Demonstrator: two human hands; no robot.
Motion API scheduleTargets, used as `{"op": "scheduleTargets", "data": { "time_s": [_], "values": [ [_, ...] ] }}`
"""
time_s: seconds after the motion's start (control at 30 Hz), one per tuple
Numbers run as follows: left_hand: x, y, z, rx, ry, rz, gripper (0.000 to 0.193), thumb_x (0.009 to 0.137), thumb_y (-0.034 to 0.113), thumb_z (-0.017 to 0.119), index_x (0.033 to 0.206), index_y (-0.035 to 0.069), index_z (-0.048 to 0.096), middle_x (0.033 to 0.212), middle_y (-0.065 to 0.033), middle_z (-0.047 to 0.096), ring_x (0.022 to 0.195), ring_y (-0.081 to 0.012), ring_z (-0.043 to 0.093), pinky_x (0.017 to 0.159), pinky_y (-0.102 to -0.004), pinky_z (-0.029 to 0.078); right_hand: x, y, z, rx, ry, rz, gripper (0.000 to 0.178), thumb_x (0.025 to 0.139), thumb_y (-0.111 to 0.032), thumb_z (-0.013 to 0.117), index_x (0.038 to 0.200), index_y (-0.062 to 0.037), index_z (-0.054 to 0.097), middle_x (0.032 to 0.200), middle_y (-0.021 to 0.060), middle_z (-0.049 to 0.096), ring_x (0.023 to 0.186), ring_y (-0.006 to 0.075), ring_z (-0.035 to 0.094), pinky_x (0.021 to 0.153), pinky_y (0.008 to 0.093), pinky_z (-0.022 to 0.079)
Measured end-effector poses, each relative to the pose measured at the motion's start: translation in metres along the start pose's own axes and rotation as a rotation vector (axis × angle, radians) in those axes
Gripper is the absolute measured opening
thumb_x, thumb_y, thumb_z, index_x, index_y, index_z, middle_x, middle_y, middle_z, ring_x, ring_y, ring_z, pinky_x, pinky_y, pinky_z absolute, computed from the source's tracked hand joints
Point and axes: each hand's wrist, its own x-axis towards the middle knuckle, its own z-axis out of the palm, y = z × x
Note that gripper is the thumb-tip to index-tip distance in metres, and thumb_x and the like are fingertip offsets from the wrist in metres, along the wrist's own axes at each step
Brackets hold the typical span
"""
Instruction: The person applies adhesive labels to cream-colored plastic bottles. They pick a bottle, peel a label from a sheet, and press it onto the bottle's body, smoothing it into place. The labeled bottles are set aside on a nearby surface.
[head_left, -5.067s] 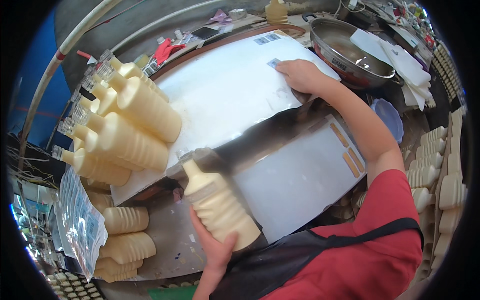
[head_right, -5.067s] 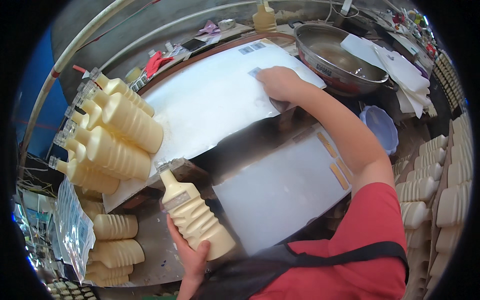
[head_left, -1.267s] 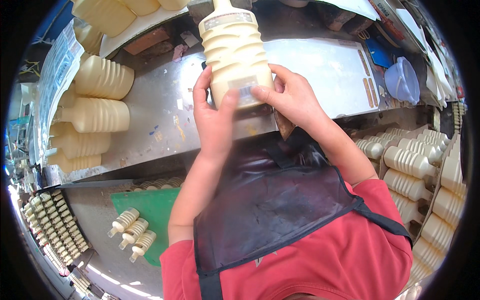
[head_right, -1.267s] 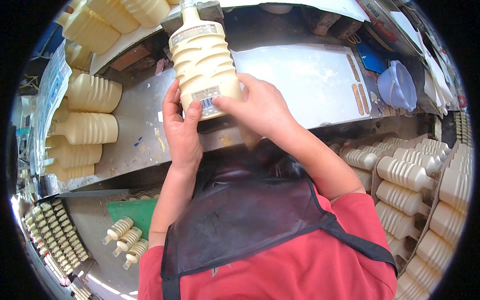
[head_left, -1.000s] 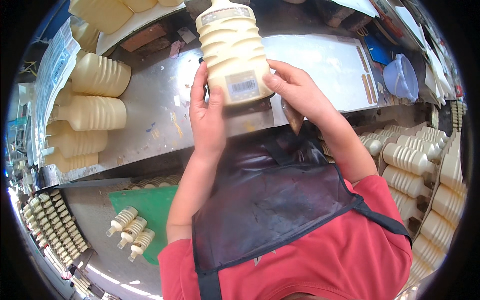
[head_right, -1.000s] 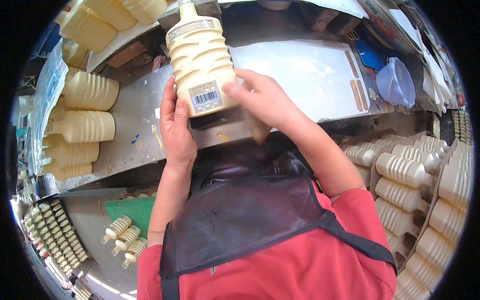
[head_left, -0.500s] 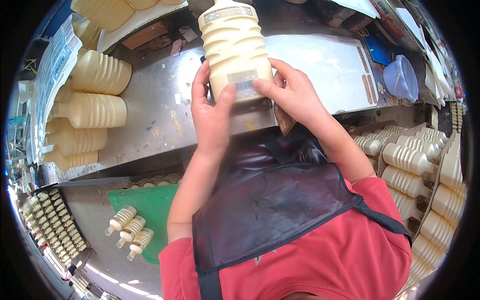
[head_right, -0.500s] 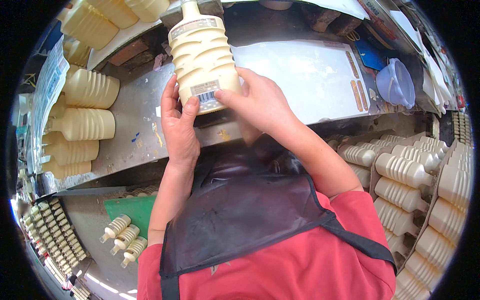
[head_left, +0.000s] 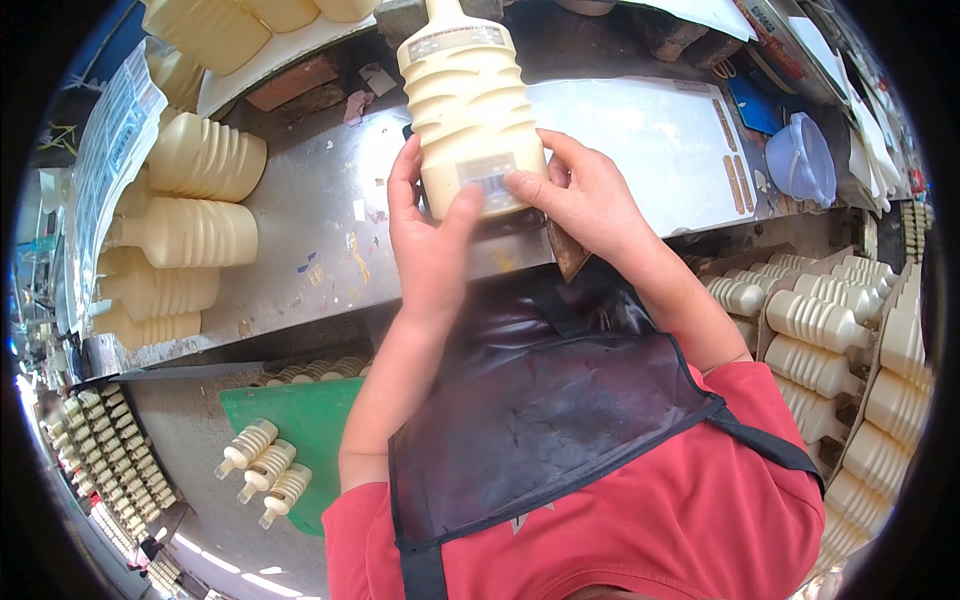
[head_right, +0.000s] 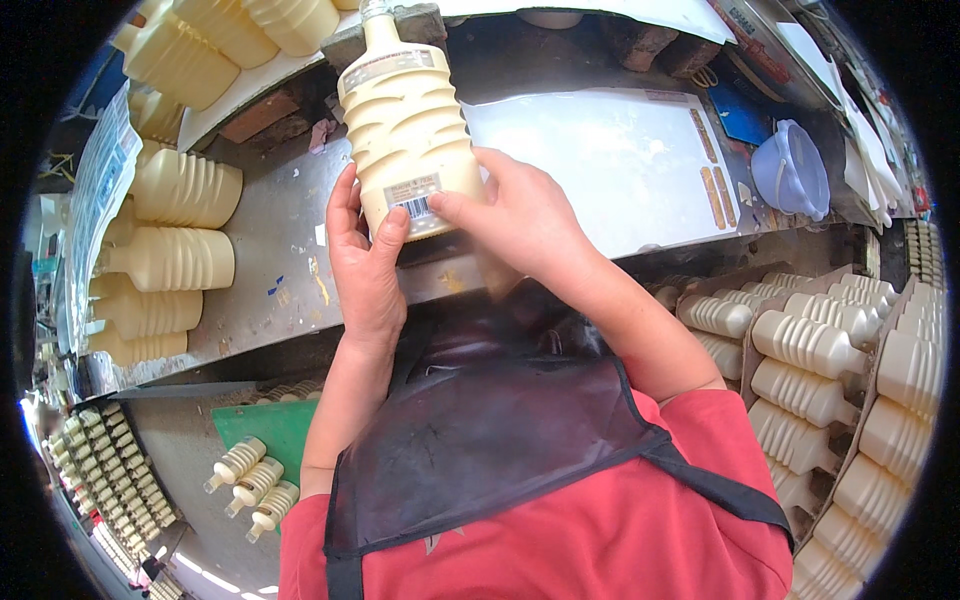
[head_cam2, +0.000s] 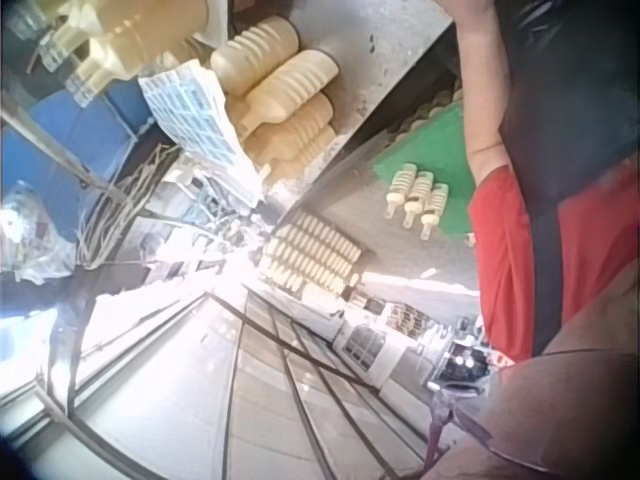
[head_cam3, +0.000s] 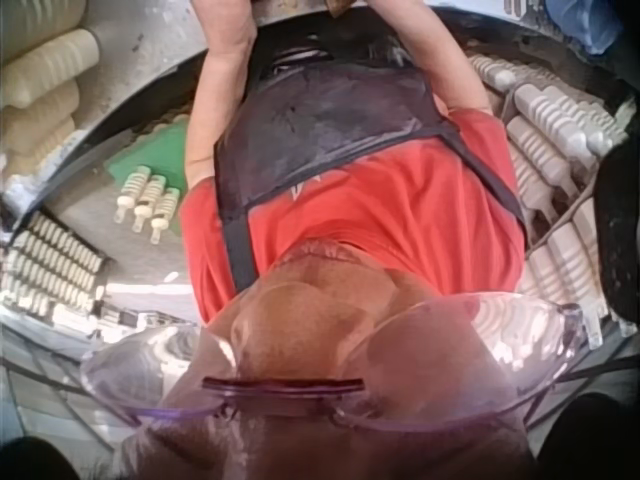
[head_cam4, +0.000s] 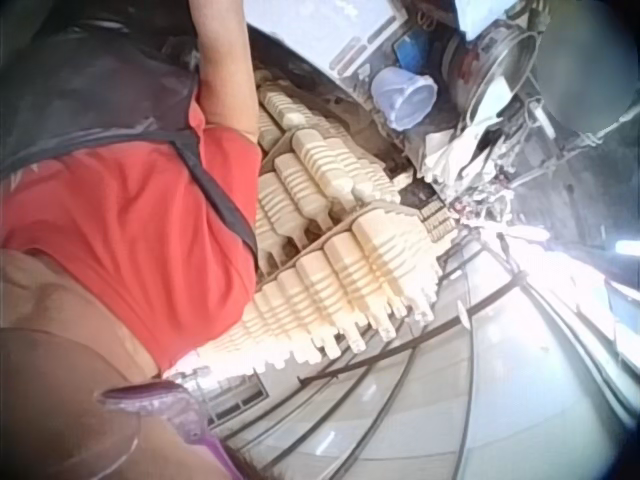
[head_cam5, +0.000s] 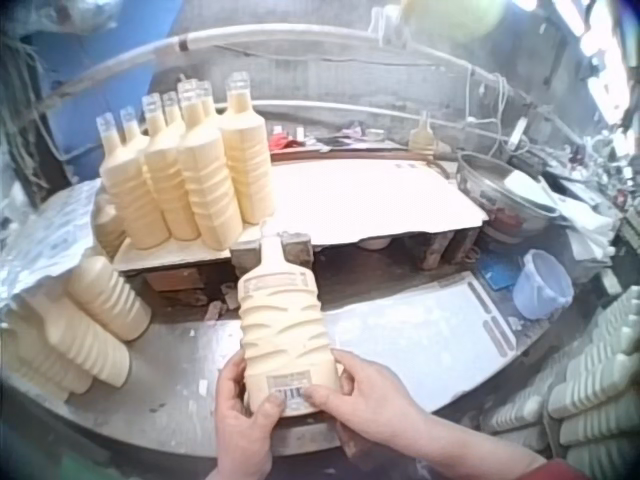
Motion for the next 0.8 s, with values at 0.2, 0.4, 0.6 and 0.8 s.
{"op": "scheduleTargets", "data": {
  "time_s": [0.2,0.4,0.6,0.8],
  "values": [
    [0.000,-0.001,0.000,0.004,0.006,0.001,0.074,0.088,0.011,0.073,0.151,-0.001,0.036,0.142,-0.0160,0.048,0.132,-0.0239,0.048,0.112,-0.0374,0.039,-0.001,-0.001,0.001,-0.006,0.006,0.005,0.061,0.085,-0.044,0.075,0.126,0.0013,0.065,0.103,0.0209,0.074,0.095,0.0310,0.073,0.086,0.0386,0.055],
    [0.000,0.001,0.000,0.042,0.017,-0.014,0.074,0.088,0.012,0.073,0.151,-0.001,0.037,0.142,-0.0162,0.048,0.132,-0.0241,0.048,0.112,-0.0374,0.040,0.000,0.002,0.002,-0.022,0.007,0.005,0.061,0.087,-0.042,0.074,0.128,0.0014,0.064,0.092,0.0126,0.067,0.084,0.0225,0.065,0.077,0.0341,0.052],
    [0.001,0.001,-0.001,0.079,0.022,-0.011,0.076,0.086,0.014,0.075,0.150,0.000,0.037,0.141,-0.0163,0.048,0.132,-0.0243,0.048,0.112,-0.0379,0.039,0.014,-0.001,-0.034,0.473,-0.049,0.074,0.038,0.100,-0.030,0.061,0.126,-0.0039,0.067,0.099,0.0004,0.065,0.088,0.0057,0.059,0.077,0.0223,0.048],
    [0.002,-0.004,-0.005,0.135,0.038,-0.002,0.077,0.085,0.017,0.077,0.149,0.000,0.037,0.139,-0.0166,0.048,0.133,-0.0248,0.046,0.114,-0.0386,0.037,0.007,-0.032,-0.012,-0.051,0.126,-0.491,0.027,0.089,-0.001,0.070,0.115,-0.0018,0.068,0.100,0.0072,0.072,0.089,0.0133,0.069,0.079,0.0268,0.056]
  ]
}}
